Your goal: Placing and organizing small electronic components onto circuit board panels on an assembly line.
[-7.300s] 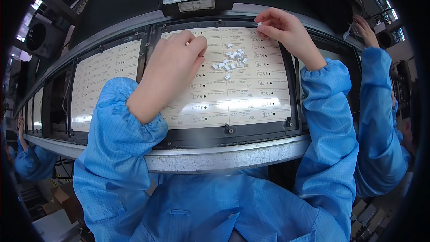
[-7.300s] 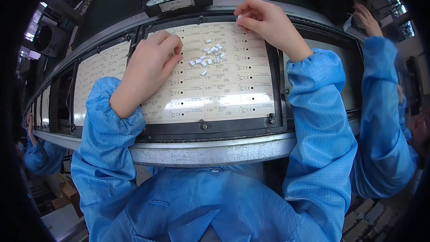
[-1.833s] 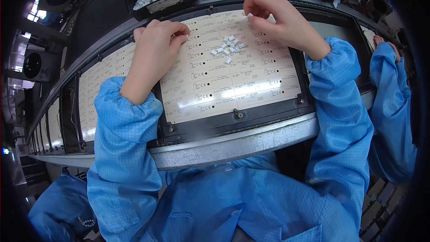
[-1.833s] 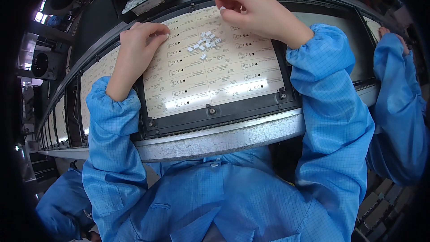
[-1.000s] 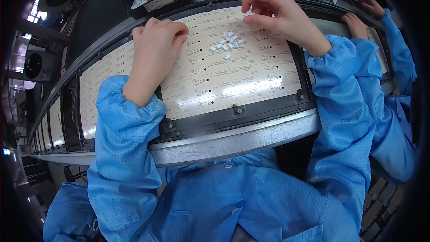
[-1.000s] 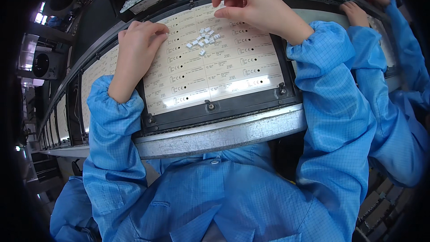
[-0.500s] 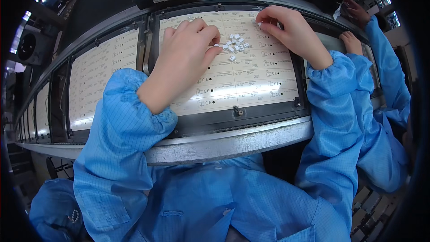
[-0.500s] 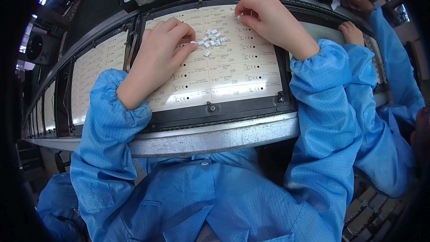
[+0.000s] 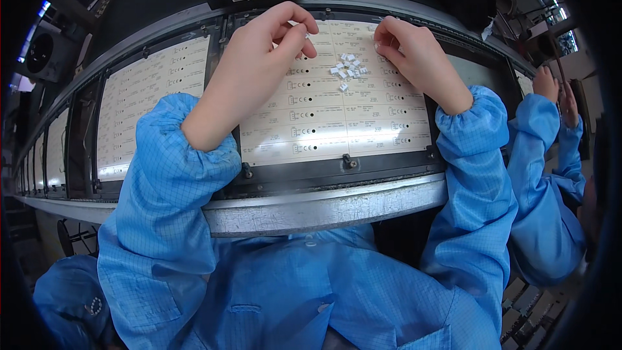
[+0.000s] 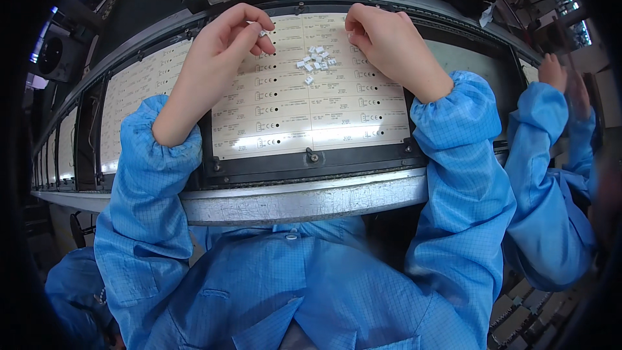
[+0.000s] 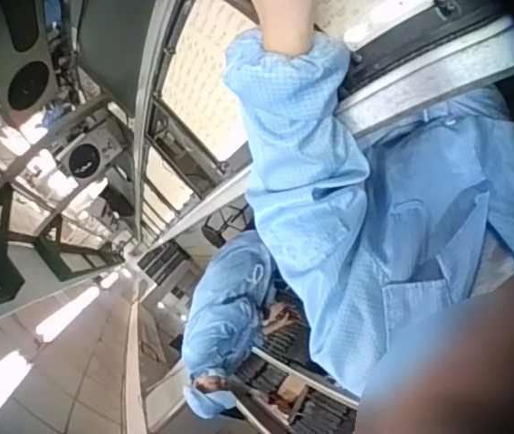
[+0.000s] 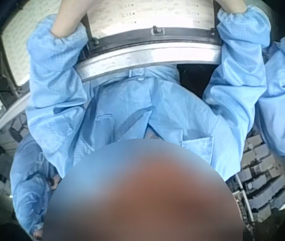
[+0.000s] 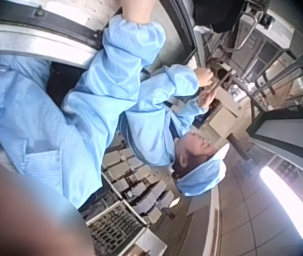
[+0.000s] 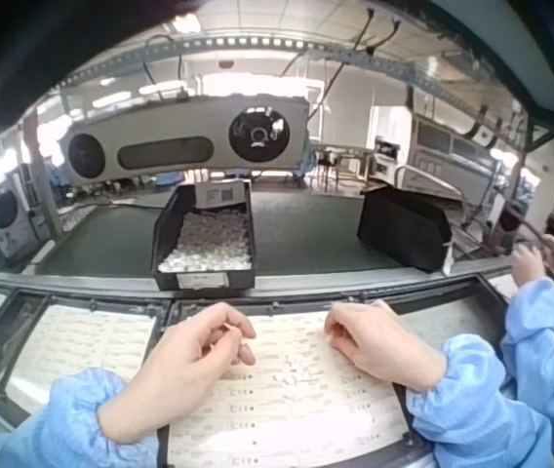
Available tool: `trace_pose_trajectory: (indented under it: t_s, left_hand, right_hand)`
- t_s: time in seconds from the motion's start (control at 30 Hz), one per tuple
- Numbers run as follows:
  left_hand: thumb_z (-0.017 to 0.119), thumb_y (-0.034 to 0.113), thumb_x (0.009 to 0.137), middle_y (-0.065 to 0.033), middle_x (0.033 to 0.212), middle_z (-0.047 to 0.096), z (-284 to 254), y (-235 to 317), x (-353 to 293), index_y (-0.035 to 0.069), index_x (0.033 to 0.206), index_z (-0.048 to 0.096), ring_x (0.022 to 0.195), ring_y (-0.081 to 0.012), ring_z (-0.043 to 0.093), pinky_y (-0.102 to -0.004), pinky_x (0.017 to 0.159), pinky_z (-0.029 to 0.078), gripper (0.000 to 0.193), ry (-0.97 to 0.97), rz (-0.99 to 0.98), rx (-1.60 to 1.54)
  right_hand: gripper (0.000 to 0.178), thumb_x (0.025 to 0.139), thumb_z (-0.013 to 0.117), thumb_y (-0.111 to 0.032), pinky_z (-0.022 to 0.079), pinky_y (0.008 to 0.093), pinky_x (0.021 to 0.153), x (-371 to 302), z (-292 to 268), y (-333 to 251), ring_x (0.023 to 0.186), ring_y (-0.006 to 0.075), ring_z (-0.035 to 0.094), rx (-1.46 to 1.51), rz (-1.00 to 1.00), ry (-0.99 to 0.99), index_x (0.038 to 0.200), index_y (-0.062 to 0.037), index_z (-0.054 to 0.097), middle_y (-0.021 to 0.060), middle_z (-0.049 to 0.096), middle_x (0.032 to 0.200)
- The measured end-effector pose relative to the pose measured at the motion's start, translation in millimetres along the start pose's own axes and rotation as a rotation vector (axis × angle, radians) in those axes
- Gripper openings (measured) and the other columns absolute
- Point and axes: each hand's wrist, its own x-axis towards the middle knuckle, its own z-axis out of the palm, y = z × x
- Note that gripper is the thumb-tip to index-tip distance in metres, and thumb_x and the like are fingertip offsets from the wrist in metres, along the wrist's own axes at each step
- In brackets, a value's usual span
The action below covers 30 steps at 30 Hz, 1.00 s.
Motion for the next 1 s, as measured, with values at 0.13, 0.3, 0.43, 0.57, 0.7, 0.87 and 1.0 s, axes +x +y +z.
trace_pose_trajectory:
  t_s: [0.13,0.3,0.43,0.57,0.7,0.87,1.0]
  left_hand:
    - [0.053,0.013,0.1,-0.002,0.087,0.068,-2.2,8.5,-6.1,0.004,0.112,0.06,0.086,-0.0073,0.06,-0.024,0.08,0.046,0.016,0.054,0.016,0.053]
    - [0.058,0.014,0.096,-0.0083,0.081,0.067,-16.5,-5.9,-3.9,0.004,0.107,0.063,0.08,-0.0192,0.065,-0.0301,0.073,0.049,0.016,0.123,0.195,0.481]
    - [0.061,0.009,0.093,-0.0107,0.084,0.065,-29.4,-11.5,-1.1,0.005,0.104,0.069,0.078,-0.0285,0.066,-0.0323,0.07,0.051,0.014,0.182,0.489,0.847]
    - [0.06,0.006,0.093,-0.011,0.089,0.067,-26.6,-5.0,-2.2,0.006,0.103,0.072,0.078,-0.0293,0.067,-0.0325,0.07,0.052,0.016,0.087,0.299,0.682]
    - [0.061,0.006,0.092,-0.0133,0.089,0.069,-22.8,-5.1,-4.1,0.003,0.103,0.072,0.081,-0.0287,0.068,-0.0318,0.072,0.053,0.015,0.032,0.255,0.618]
    - [0.062,0.008,0.092,-0.014,0.084,0.069,-21.7,-1.6,-4.6,0.003,0.1,0.071,0.081,-0.0285,0.068,-0.0329,0.074,0.053,0.013,0.012,0.075,0.558]
    - [0.065,0.01,0.091,-0.0124,0.086,0.069,-24.6,-7.5,-4.1,0.003,0.096,0.071,0.081,-0.0287,0.066,-0.0361,0.076,0.05,0.011,0.063,0.334,0.792]
  right_hand:
    - [0.01,0.09,0.068,-0.006,0.054,0.0305,0.069,0.3,-2.5,4.7,0.078,0.0222,0.065,0.022,-0.059,0.008,0.097,0.0004,0.065,0.0108,0.065,0.092]
    - [0.014,0.089,0.071,-0.009,0.052,0.0284,0.074,0.5,0.1,-17.5,0.079,0.0181,0.062,0.326,-0.084,-0.076,0.097,0.0012,0.065,0.0089,0.062,0.089]
    - [0.016,0.09,0.071,-0.011,0.052,0.0279,0.074,-1.8,1.4,-22.7,0.079,0.0162,0.061,0.32,-0.002,-0.126,0.097,0.0024,0.065,0.0085,0.062,0.088]
    - [0.014,0.09,0.07,-0.009,0.053,0.0274,0.075,-2.9,8.7,-22.0,0.079,0.0146,0.061,0.408,0.021,-0.128,0.097,0.0021,0.065,0.0086,0.063,0.088]
    - [0.012,0.091,0.067,-0.008,0.052,0.0271,0.074,-4.7,4.4,-25.1,0.078,0.0139,0.061,0.404,0.011,-0.117,0.098,0.0011,0.065,0.008,0.064,0.087]
    - [0.013,0.092,0.065,-0.009,0.052,0.0273,0.072,-2.5,-2.2,-13.5,0.076,0.0148,0.062,0.371,0.01,-0.103,0.1,0.0001,0.066,0.0072,0.066,0.085]
    - [0.014,0.091,0.066,-0.007,0.053,0.0286,0.073,-4.2,8.8,-11.5,0.078,0.0168,0.063,0.385,-0.104,-0.12,0.103,0.0001,0.066,0.009,0.067,0.09]
